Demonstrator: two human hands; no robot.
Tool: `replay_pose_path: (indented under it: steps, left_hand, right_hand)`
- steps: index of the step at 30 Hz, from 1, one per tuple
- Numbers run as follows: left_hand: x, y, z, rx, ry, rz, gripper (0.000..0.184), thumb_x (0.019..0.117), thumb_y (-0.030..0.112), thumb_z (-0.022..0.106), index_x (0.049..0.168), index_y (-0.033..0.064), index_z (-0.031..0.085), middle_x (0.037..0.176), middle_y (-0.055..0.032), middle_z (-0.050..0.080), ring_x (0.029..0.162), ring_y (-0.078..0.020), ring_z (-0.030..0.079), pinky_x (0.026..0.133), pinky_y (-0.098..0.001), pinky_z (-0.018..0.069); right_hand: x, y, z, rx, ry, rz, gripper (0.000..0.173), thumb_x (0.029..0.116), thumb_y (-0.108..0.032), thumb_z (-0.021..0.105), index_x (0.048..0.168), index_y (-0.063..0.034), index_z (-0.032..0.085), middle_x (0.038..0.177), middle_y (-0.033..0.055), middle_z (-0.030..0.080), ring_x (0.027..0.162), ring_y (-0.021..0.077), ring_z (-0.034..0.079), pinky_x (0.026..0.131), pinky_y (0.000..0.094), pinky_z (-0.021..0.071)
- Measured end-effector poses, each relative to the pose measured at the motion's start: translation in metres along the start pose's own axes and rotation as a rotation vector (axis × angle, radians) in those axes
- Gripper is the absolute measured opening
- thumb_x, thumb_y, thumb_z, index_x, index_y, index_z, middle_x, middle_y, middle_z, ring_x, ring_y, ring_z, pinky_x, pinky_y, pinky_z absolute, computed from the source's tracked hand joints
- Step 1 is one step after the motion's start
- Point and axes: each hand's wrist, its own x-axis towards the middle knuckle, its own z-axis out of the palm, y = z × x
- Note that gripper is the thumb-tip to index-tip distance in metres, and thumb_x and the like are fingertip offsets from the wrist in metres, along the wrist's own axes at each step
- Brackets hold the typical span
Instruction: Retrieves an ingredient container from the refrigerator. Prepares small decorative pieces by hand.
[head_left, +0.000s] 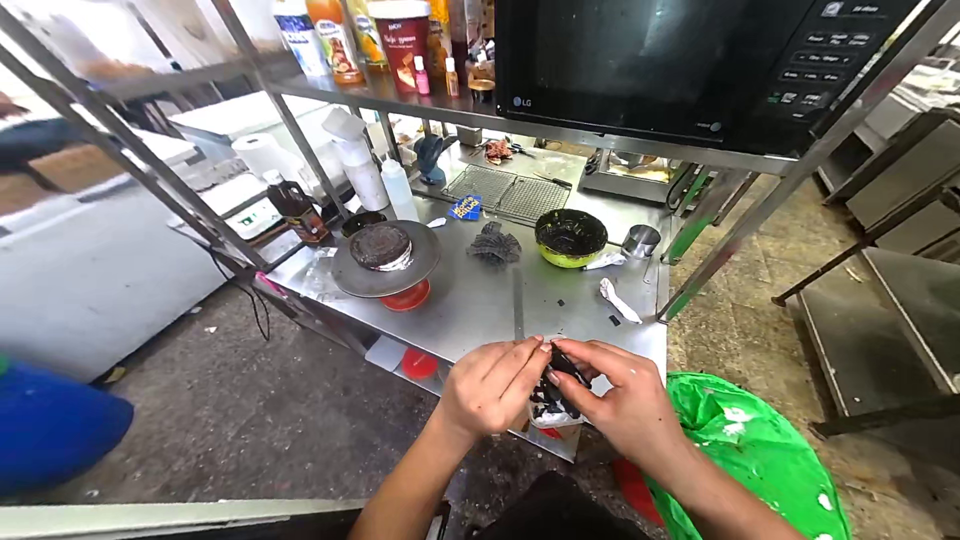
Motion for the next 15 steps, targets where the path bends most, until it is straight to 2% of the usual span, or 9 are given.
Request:
replay_pose_path:
  steps: [9,15]
  left_hand:
    - [0.0016,-0.0064,-0.0006,0.053,-0.084,-0.007,0.011,0.0989,0.009,0.062,0.1,0.0045,0.072,0.093,-0.0092,0.076,0.091,-0.0184,0.074,0.085,-0.0297,0.0591]
    - [0.0048,-0.0097,0.0052,-0.005,-0.212,-0.059,0.011,0.1018,0.013,0.055,0.098,0.0071,0.064,0.092,-0.0087,0.071,0.083,-0.0192,0.07,0.074,-0.0299,0.0578]
  right_hand:
    - [0.0031,-0.001,0.0053,-0.06,0.01,-0.004,0.031,0.0914,-0.029,0.069,0.117,-0.0125,0.076,0.09,-0.0026,0.074,0.08,0.0036,0.07,0.074,0.0204,0.0593]
    - [0.002,0.0005,0.0066,-0.081,0.014,-0.009,0.03,0.092,-0.025,0.067,0.118,-0.0126,0.076,0.09,-0.0021,0.075,0.08,0.0047,0.071,0.075,0.0209,0.0599]
